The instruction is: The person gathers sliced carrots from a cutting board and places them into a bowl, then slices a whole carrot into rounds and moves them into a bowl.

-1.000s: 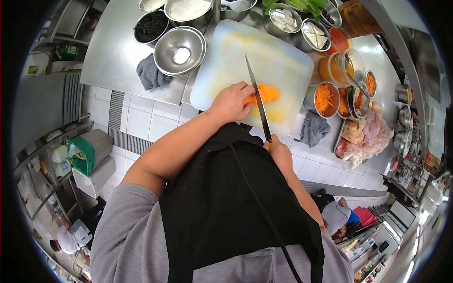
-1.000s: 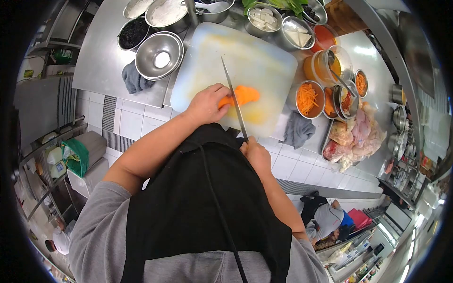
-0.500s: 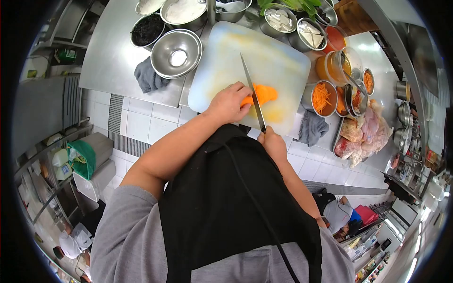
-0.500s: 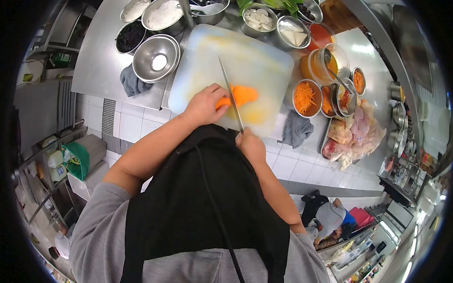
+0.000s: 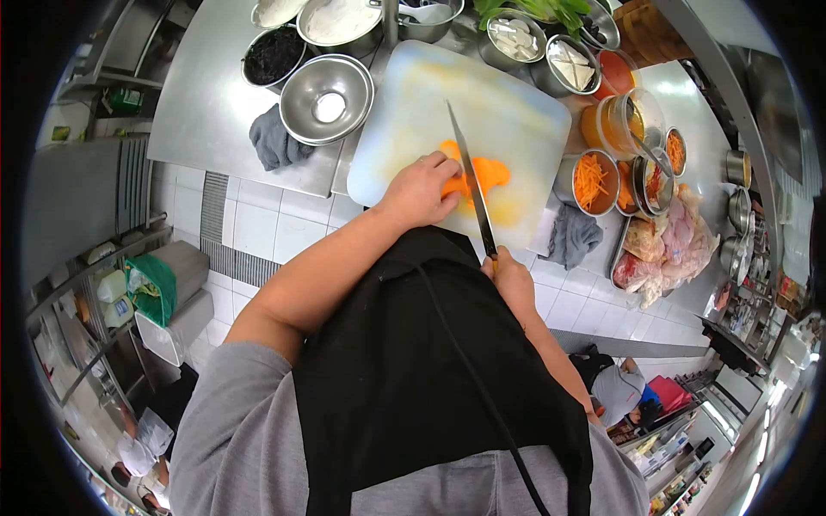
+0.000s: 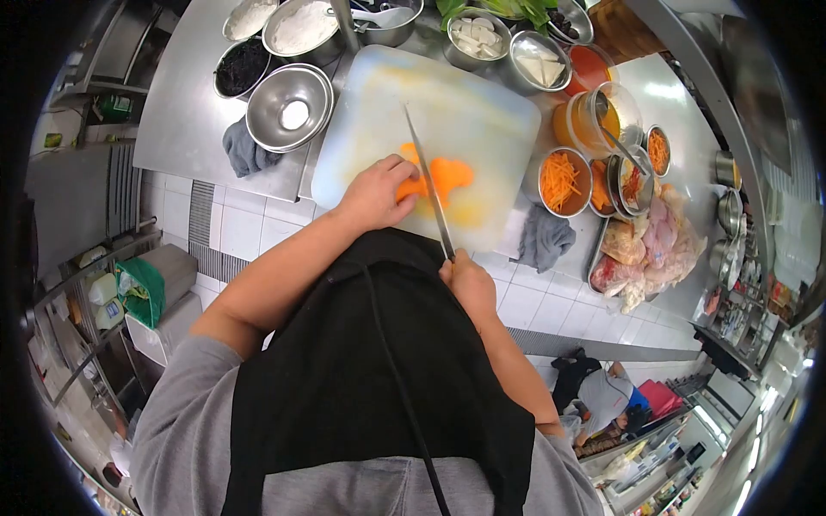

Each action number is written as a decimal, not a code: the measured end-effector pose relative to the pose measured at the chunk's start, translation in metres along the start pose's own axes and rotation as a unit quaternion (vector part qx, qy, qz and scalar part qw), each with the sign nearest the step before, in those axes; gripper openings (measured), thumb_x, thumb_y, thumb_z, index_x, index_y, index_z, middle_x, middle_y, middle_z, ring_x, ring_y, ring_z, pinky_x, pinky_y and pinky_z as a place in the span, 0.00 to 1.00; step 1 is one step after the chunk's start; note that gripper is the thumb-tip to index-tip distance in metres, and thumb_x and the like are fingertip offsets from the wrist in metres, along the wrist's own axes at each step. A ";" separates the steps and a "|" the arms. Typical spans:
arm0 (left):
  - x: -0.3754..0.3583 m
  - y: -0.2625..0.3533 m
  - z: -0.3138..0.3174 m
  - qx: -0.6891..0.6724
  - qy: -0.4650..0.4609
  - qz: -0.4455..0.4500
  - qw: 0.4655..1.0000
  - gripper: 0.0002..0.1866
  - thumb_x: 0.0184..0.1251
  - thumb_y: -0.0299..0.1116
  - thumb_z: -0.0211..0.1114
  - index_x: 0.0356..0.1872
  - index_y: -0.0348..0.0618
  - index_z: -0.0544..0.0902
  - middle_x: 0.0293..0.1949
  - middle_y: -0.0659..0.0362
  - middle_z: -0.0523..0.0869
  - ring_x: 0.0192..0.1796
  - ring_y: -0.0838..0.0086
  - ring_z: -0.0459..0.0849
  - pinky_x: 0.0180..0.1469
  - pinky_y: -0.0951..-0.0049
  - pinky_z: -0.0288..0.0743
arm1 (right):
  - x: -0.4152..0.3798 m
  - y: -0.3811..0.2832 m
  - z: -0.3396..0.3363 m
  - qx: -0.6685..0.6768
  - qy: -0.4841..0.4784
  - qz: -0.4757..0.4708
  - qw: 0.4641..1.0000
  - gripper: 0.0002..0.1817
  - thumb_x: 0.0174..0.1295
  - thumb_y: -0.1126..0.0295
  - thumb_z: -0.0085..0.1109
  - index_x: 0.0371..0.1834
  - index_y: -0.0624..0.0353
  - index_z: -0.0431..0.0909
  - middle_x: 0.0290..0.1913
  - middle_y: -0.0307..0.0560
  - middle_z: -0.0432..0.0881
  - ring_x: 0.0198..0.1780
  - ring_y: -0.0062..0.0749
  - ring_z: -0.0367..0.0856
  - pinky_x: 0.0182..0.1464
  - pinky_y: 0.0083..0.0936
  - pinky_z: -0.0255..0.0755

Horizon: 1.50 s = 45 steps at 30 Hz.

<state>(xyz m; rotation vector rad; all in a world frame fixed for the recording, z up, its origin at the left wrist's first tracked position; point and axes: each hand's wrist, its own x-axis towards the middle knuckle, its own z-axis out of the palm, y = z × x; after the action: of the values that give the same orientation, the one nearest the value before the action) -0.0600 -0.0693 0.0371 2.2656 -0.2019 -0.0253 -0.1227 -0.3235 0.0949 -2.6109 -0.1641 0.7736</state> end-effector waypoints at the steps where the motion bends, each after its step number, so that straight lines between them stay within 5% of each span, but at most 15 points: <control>1: -0.002 -0.001 -0.001 0.000 0.000 0.002 1.000 0.18 0.64 0.35 0.75 0.53 0.46 0.83 0.48 0.52 0.86 0.52 0.49 0.89 0.56 0.52 0.85 | 0.001 0.001 -0.001 -0.001 0.007 0.022 1.000 0.14 0.79 0.61 0.58 0.45 0.62 0.77 0.35 0.70 0.89 0.40 0.70 0.89 0.45 0.62 0.80; 6: -0.024 -0.019 -0.024 0.022 0.004 -0.042 0.999 0.20 0.64 0.37 0.76 0.54 0.45 0.82 0.49 0.51 0.87 0.55 0.48 0.88 0.57 0.51 0.84 | 0.006 0.026 0.010 0.026 0.034 0.009 0.999 0.14 0.79 0.60 0.60 0.46 0.62 0.78 0.35 0.69 0.89 0.40 0.69 0.90 0.45 0.61 0.81; 9: -0.039 -0.029 -0.042 0.044 0.003 -0.066 0.997 0.22 0.64 0.38 0.77 0.56 0.44 0.83 0.51 0.50 0.89 0.57 0.48 0.88 0.59 0.52 0.84 | 0.016 0.034 0.020 0.042 -0.051 -0.071 0.995 0.15 0.77 0.59 0.63 0.46 0.63 0.79 0.35 0.68 0.89 0.39 0.70 0.89 0.45 0.61 0.81; 19: -0.015 -0.022 -0.031 0.031 0.002 -0.026 0.999 0.23 0.65 0.36 0.78 0.59 0.43 0.84 0.53 0.50 0.91 0.58 0.49 0.89 0.61 0.53 0.84 | 0.025 0.036 0.024 0.011 0.043 -0.015 0.999 0.15 0.77 0.58 0.62 0.46 0.61 0.81 0.34 0.67 0.89 0.38 0.69 0.89 0.46 0.61 0.83; 25: -0.025 -0.036 -0.036 0.044 0.003 -0.033 0.998 0.21 0.67 0.36 0.77 0.58 0.44 0.85 0.53 0.51 0.91 0.58 0.50 0.88 0.61 0.53 0.84 | 0.016 0.033 0.017 0.041 -0.080 -0.045 0.995 0.16 0.78 0.57 0.60 0.47 0.60 0.79 0.35 0.67 0.89 0.41 0.69 0.89 0.47 0.63 0.81; 34: 0.012 -0.004 -0.015 0.041 -0.017 0.005 0.999 0.19 0.70 0.36 0.75 0.59 0.43 0.85 0.54 0.51 0.91 0.59 0.51 0.89 0.63 0.53 0.83 | 0.024 0.040 0.032 0.019 0.052 -0.010 0.998 0.14 0.76 0.61 0.63 0.43 0.63 0.80 0.32 0.67 0.88 0.36 0.69 0.88 0.43 0.60 0.81; 40: 0.009 -0.035 -0.037 -0.103 0.064 -0.093 0.988 0.21 0.76 0.38 0.72 0.64 0.40 0.85 0.60 0.46 0.90 0.63 0.49 0.88 0.67 0.54 0.82 | 0.012 0.032 0.020 0.031 0.017 0.005 0.999 0.15 0.78 0.59 0.60 0.44 0.62 0.79 0.35 0.67 0.89 0.39 0.69 0.89 0.46 0.62 0.82; 43: 0.002 -0.028 -0.047 -0.066 0.056 -0.090 0.992 0.21 0.75 0.36 0.72 0.64 0.41 0.85 0.61 0.46 0.90 0.64 0.47 0.87 0.69 0.54 0.81 | 0.007 0.027 0.018 0.022 0.007 0.010 1.000 0.15 0.78 0.58 0.60 0.44 0.62 0.78 0.36 0.67 0.89 0.39 0.69 0.89 0.46 0.62 0.82; 45: 0.002 -0.015 -0.042 0.008 0.028 0.013 0.999 0.21 0.73 0.33 0.73 0.64 0.42 0.85 0.62 0.47 0.89 0.64 0.46 0.86 0.68 0.53 0.81 | 0.003 0.023 0.016 0.024 0.017 0.003 1.000 0.15 0.79 0.58 0.59 0.44 0.62 0.78 0.36 0.66 0.89 0.39 0.68 0.89 0.45 0.61 0.82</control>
<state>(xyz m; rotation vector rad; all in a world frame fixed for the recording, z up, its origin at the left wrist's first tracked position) -0.0524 -0.0283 0.0529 2.2756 -0.2031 0.0534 -0.1288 -0.3383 0.0713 -2.5785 -0.1252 0.7271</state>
